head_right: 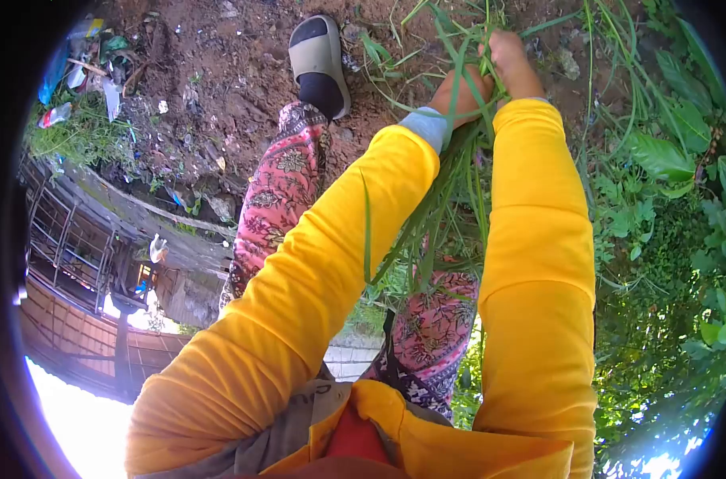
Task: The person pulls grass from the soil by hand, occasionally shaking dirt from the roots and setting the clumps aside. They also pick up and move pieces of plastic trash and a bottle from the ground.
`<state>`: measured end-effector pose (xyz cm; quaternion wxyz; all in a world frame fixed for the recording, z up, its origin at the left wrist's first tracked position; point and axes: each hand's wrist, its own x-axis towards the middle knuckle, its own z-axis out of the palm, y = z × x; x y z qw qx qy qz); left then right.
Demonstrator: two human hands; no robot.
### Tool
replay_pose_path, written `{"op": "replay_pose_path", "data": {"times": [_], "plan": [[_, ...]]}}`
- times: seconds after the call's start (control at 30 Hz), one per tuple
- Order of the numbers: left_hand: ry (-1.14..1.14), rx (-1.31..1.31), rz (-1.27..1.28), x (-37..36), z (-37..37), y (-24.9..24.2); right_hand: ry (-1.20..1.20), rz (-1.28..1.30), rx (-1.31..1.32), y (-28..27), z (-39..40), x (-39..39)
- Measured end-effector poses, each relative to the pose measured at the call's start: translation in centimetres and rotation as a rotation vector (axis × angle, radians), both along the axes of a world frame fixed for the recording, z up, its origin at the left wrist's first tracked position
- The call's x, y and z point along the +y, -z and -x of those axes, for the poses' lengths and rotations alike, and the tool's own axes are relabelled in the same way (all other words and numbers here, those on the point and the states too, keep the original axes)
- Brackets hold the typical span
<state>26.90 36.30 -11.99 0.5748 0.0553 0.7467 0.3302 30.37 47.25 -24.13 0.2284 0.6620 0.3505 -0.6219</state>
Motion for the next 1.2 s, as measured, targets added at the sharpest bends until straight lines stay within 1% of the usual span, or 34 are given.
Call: {"op": "replay_pose_path", "data": {"times": [0.03, 0.07, 0.17, 0.27, 0.37, 0.4, 0.5, 0.53, 0.57, 0.63, 0.67, 0.77, 0.8, 0.87, 0.9, 0.93, 0.97, 1.0, 1.03, 1.07, 1.1, 1.13, 1.17, 1.2], "plan": [[-0.030, 0.022, -0.023, 0.2, 0.6, -0.1, -0.020, -0.009, -0.042, 0.1, 0.7, 0.2], [-0.064, -0.054, 0.049, 0.4, 0.5, 0.6, 0.027, 0.020, 0.003, 0.9, 0.2, 0.3], [-0.040, -0.044, 0.120, 0.6, 0.8, 0.1, -0.076, -0.074, -0.079, -1.1, 1.5, -0.1], [0.088, -0.146, 0.222, 0.9, 1.3, -0.1, 0.005, -0.043, -0.086, -2.1, 2.1, -0.6], [0.180, -0.109, 0.215, 0.9, 0.8, 0.6, 0.157, 0.057, -0.117, 0.3, 1.7, 0.1], [0.162, -0.105, 0.221, 1.2, 1.0, 0.7, 0.176, 0.037, -0.071, 0.4, 1.9, 0.4], [0.296, -0.164, 0.173, 1.2, 2.4, 0.3, 0.224, 0.011, 0.042, -0.8, 1.5, 0.0], [0.381, -0.010, 0.129, 0.9, 1.8, 1.2, 0.188, 0.050, 0.105, -1.5, 1.0, 0.3], [0.316, 0.073, 0.106, 0.9, 1.3, 2.6, 0.197, 0.012, 0.068, -1.2, 1.6, 0.2], [0.196, 0.203, 0.062, 0.7, 0.9, 0.9, 0.226, -0.051, -0.044, -0.1, 1.4, -0.5], [0.188, 0.153, 0.121, 0.6, 0.8, 0.6, 0.225, -0.076, -0.028, 0.7, 0.7, -0.9], [0.478, 0.146, -0.065, -0.6, -0.7, 3.2, 0.033, -0.073, 0.058, 2.6, -1.5, -0.5], [0.303, 0.016, 0.055, 0.3, 0.4, 1.3, 0.105, -0.033, -0.050, -0.7, 0.6, -0.3], [0.245, 0.116, 0.019, 0.7, -0.2, 1.9, 0.188, -0.022, -0.024, 0.2, 0.3, -0.6], [0.214, 0.168, 0.006, 1.0, 0.4, 0.3, 0.228, -0.013, -0.007, -1.0, 0.8, -0.7], [0.225, -0.031, 0.091, 1.6, 1.8, -1.0, 0.199, -0.021, 0.086, -2.0, 0.6, -0.5], [0.317, 0.003, 0.073, 1.3, 1.7, -1.6, 0.191, -0.025, 0.075, -3.0, 0.3, -0.8], [0.403, 0.051, 0.059, 0.3, 1.1, -1.2, 0.179, -0.028, 0.078, -4.1, 0.5, -1.5], [0.380, 0.261, -0.030, -4.2, -4.3, 2.0, 0.175, -0.034, 0.073, -5.2, 0.2, -2.5], [0.174, 0.084, 0.062, -4.4, -3.5, -4.1, 0.205, 0.004, 0.060, -7.9, -0.9, -4.7], [0.236, -0.060, 0.182, -4.8, -3.9, -7.0, 0.218, 0.043, 0.032, -11.0, -2.7, -6.2], [0.312, -0.192, 0.306, -5.2, -4.1, -9.5, 0.258, 0.049, 0.016, -12.6, -4.8, -6.8], [0.358, -0.170, 0.343, -5.8, -4.1, -10.5, 0.303, 0.062, 0.037, -13.2, -5.4, -7.4], [0.390, -0.133, 0.372, -5.9, -4.5, -10.4, 0.335, 0.068, 0.076, -13.2, -5.1, -7.1]]}}
